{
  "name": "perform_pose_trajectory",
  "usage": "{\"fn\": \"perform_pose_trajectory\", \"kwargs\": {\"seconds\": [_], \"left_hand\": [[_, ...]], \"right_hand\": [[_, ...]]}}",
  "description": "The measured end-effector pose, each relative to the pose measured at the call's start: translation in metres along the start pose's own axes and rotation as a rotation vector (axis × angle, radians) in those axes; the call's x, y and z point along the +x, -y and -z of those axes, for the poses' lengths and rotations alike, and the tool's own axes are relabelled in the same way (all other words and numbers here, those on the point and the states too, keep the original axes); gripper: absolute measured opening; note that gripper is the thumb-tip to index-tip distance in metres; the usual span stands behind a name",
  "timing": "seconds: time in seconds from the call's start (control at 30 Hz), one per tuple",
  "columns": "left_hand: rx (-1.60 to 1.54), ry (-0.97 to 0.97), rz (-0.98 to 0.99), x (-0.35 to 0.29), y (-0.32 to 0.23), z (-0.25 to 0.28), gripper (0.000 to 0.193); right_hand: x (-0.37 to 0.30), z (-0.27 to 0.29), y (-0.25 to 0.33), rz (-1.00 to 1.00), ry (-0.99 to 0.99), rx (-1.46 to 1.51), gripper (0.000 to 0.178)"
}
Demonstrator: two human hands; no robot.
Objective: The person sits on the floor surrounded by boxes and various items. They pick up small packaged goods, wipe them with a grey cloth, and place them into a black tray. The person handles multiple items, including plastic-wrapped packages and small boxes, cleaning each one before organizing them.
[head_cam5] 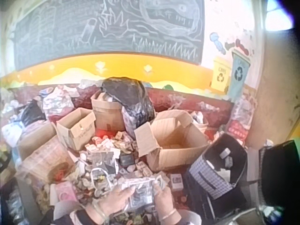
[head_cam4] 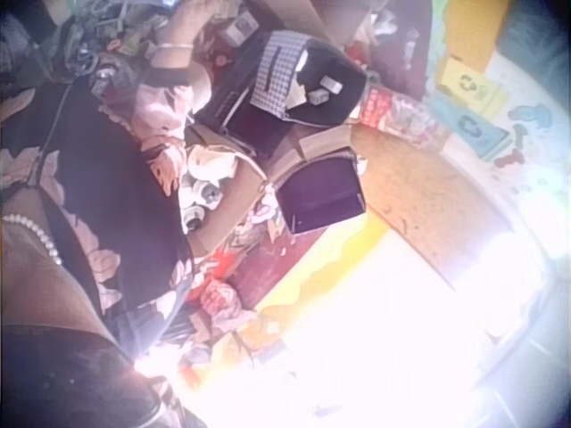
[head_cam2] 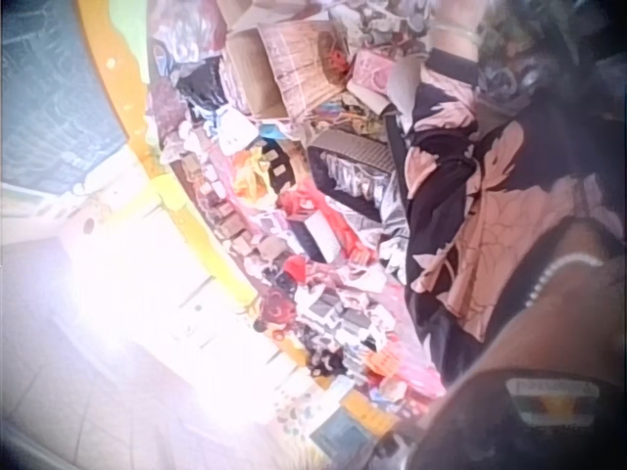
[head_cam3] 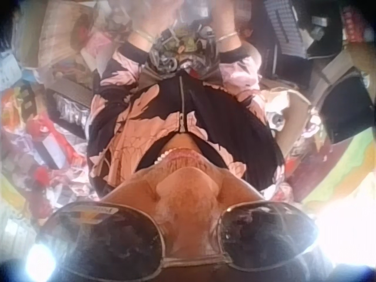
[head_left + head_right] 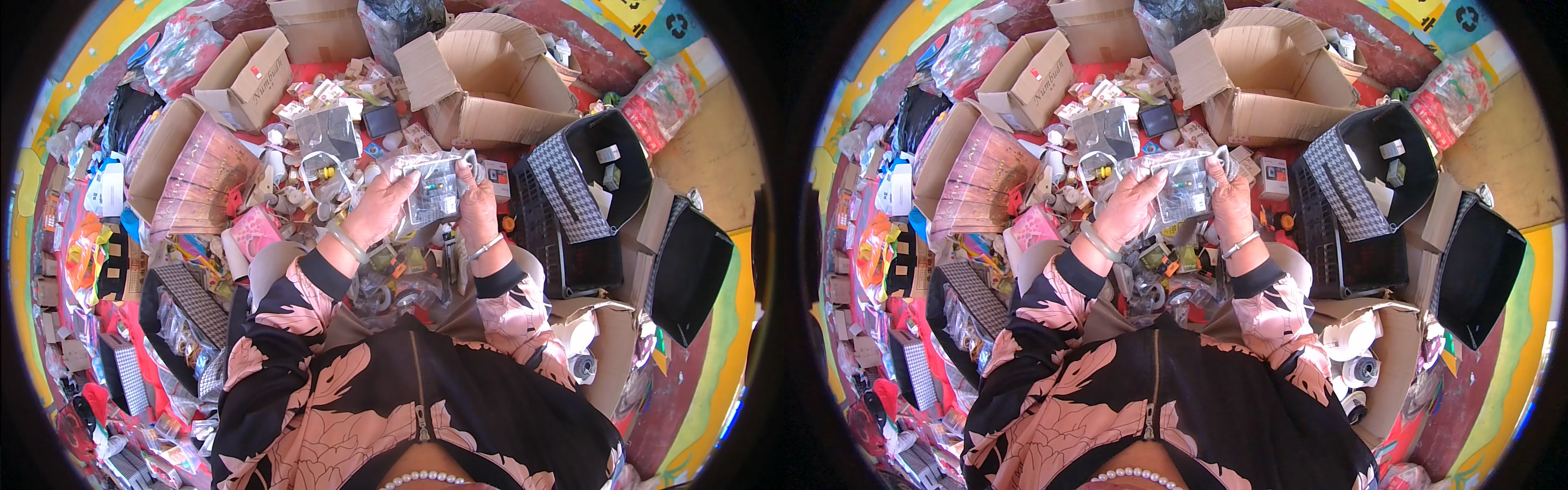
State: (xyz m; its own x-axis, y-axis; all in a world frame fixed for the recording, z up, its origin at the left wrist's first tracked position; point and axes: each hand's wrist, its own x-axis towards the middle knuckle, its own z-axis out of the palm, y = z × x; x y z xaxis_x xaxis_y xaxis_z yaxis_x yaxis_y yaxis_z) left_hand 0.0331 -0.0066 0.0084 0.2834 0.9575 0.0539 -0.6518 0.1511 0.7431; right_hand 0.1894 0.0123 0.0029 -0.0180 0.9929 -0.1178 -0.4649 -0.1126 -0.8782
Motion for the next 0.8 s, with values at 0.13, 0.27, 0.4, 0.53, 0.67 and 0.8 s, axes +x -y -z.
{"fn": "perform_pose_trajectory", "kwargs": {"seconds": [0.13, 0.27, 0.4, 0.53, 0.67, 0.8], "left_hand": [[0.037, -0.022, -0.042, 0.002, 0.003, 0.005, 0.023], [-0.166, -0.070, -0.010, 0.002, -0.015, 0.007, 0.023], [-0.020, -0.200, -0.074, 0.009, -0.006, 0.038, 0.024], [0.161, -0.150, 0.057, 0.005, -0.011, 0.006, 0.028], [0.764, 0.005, -0.212, 0.002, 0.013, 0.014, 0.029], [0.861, 0.120, -0.236, 0.001, 0.023, 0.017, 0.033]], "right_hand": [[0.008, 0.007, -0.007, -0.006, -0.136, -0.005, 0.036], [0.016, 0.016, 0.010, -0.034, -0.023, 0.196, 0.050], [0.002, 0.028, 0.019, 0.076, 0.236, 0.108, 0.061], [-0.022, 0.009, 0.022, 0.097, 0.505, -0.596, 0.056], [-0.016, -0.011, -0.005, 0.621, 0.438, -1.213, 0.053], [-0.004, -0.009, -0.007, 0.496, 0.199, -1.141, 0.045]]}}
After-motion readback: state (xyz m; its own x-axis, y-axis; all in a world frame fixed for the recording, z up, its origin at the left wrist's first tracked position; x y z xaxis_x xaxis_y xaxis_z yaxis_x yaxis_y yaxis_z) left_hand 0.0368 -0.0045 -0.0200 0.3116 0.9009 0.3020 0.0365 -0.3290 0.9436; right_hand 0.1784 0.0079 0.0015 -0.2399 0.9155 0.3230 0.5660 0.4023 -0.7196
